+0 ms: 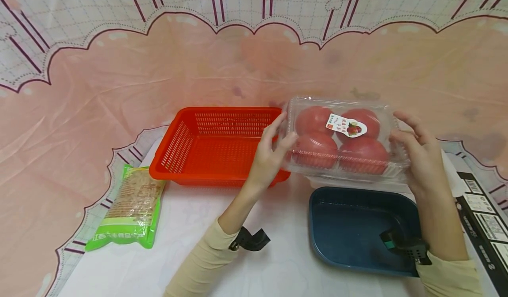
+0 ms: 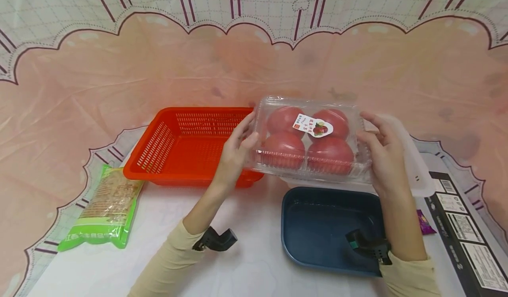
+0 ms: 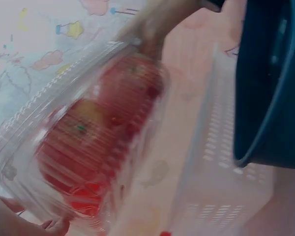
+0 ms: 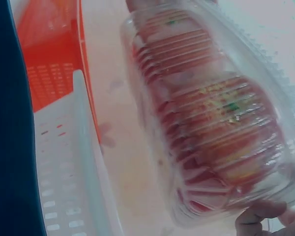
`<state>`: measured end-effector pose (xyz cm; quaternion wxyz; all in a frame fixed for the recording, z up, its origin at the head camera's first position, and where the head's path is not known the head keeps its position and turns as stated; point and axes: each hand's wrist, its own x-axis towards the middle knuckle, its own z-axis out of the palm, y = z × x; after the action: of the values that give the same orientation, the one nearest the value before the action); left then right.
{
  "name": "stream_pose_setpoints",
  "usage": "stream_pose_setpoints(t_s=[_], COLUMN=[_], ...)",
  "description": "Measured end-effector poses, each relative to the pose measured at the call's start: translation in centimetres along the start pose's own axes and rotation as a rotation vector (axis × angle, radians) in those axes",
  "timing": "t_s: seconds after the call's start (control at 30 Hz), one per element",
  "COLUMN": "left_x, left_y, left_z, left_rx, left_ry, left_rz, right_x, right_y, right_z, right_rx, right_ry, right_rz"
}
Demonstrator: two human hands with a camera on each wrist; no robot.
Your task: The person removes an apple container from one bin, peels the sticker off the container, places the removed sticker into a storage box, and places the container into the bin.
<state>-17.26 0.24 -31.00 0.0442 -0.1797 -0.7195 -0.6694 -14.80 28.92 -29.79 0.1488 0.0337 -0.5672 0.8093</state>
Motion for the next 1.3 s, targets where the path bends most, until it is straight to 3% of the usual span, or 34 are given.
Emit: stream_pose_setpoints(t_s=[0.2,0.4,0.67,0.87,0.97,1.2,1.3], left_x=[-0.2,-0.8,-1.4,-1.4,-1.5,-1.9,-2.3], left_y=[1.0,1.8,1.7,2.0,2.1,3.5,4.4], left_z=[-1.8,-3.0,-3.4,-3.7,-4.1,-6.2,-6.9], left_rx=[0.113,0.182,0.172,0.179,0.203,0.377,0.431], left_ry=[0.018,0.06,0.066,0.057,0.032,-0.09,-0.146], left_rz=[-0.046,-0.034,-0.013,0.047,0.051,-0.033,-0.079], right_x=[-0.7,-1.5,-2.2,-2.5,-2.7,-3.5,-3.7], right_y=[0.3,0.6,0.9,0.8,0.6,0.1,-0.1], right_z=[0.4,1.5,2.0,2.4,2.7,3.5,3.8], right_rx=[-0.245,-0.362,-0.491,-0.479,-0.49,-0.802,-0.81], right_ry=[-0.125,-0.251,-0.242,-0.235,-0.25,-0.344,-0.385], right_rz=[-0.034,-0.057,-0.033,-0.045,-0.053,0.003,0.039])
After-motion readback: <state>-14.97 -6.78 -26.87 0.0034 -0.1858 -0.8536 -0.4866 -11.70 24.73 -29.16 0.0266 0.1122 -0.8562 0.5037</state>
